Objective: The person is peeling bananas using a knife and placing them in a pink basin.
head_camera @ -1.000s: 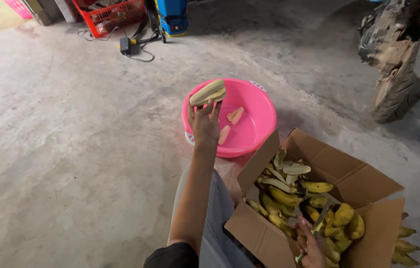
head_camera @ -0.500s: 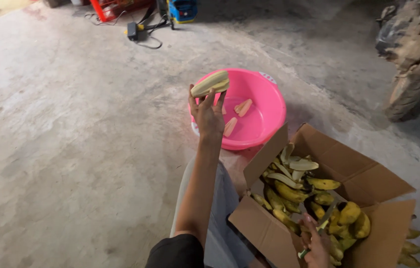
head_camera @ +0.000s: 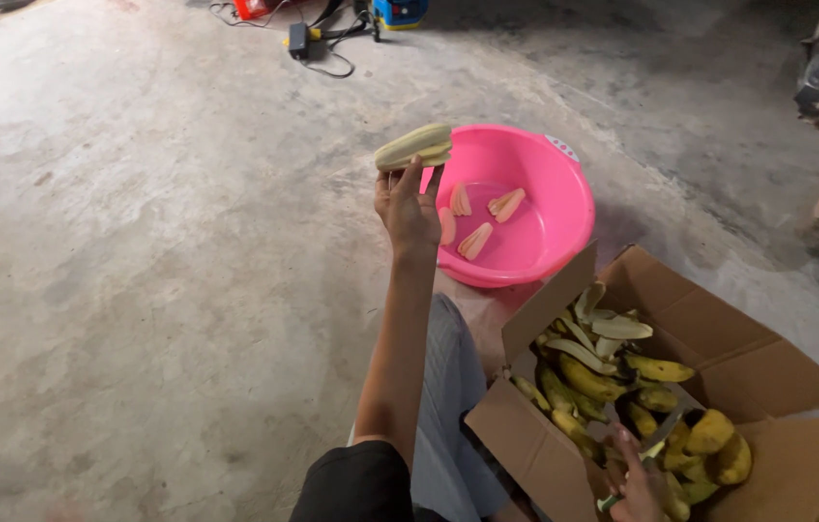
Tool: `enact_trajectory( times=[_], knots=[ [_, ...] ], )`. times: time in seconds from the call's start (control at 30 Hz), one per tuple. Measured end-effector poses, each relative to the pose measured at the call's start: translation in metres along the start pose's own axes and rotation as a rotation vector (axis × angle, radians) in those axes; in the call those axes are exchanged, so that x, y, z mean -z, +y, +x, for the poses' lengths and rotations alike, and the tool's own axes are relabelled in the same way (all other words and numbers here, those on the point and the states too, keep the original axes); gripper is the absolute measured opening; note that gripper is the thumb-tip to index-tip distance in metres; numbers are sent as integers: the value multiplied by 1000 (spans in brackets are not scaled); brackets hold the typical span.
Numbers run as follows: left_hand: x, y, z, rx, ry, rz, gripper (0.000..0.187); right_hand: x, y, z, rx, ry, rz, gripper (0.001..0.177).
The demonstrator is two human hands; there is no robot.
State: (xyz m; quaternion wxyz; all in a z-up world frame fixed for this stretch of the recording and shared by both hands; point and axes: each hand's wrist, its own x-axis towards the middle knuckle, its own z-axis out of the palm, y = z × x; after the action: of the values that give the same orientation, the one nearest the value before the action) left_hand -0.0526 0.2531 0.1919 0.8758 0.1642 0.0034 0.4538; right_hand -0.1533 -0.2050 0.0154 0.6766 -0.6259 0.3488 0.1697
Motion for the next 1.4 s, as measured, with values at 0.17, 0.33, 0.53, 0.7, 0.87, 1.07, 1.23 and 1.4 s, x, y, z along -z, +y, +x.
enact_trajectory(
  times=[0.17,0.33,0.53,0.7,0.87,1.07,1.23,1.4],
  knots=[
    [42,13,37,-40,104,-74,38,-8,-4,-17,-8,71,-21,51],
    [46,38,35,-20,157,-1,38,-1,4,-5,62,-6,41,54],
    [56,40,38,-16,202,14,38,17,31,46,102,-76,32,57],
    [70,36,46,-20,201,34,34,-2,7,2,78,-11,-13,53],
    [72,42,45,-22,182,60,35,11,25,41,80,-138,-19,53],
    [79,42,47,-63,161,131,38,-6,3,3,69,-61,-64,54],
    [68,37,39,-33,138,272,42,10,27,46,6,-50,-14,50],
    [111,-55,44,83,-136,357,44,7,19,32,-26,-40,24,43]
  ],
)
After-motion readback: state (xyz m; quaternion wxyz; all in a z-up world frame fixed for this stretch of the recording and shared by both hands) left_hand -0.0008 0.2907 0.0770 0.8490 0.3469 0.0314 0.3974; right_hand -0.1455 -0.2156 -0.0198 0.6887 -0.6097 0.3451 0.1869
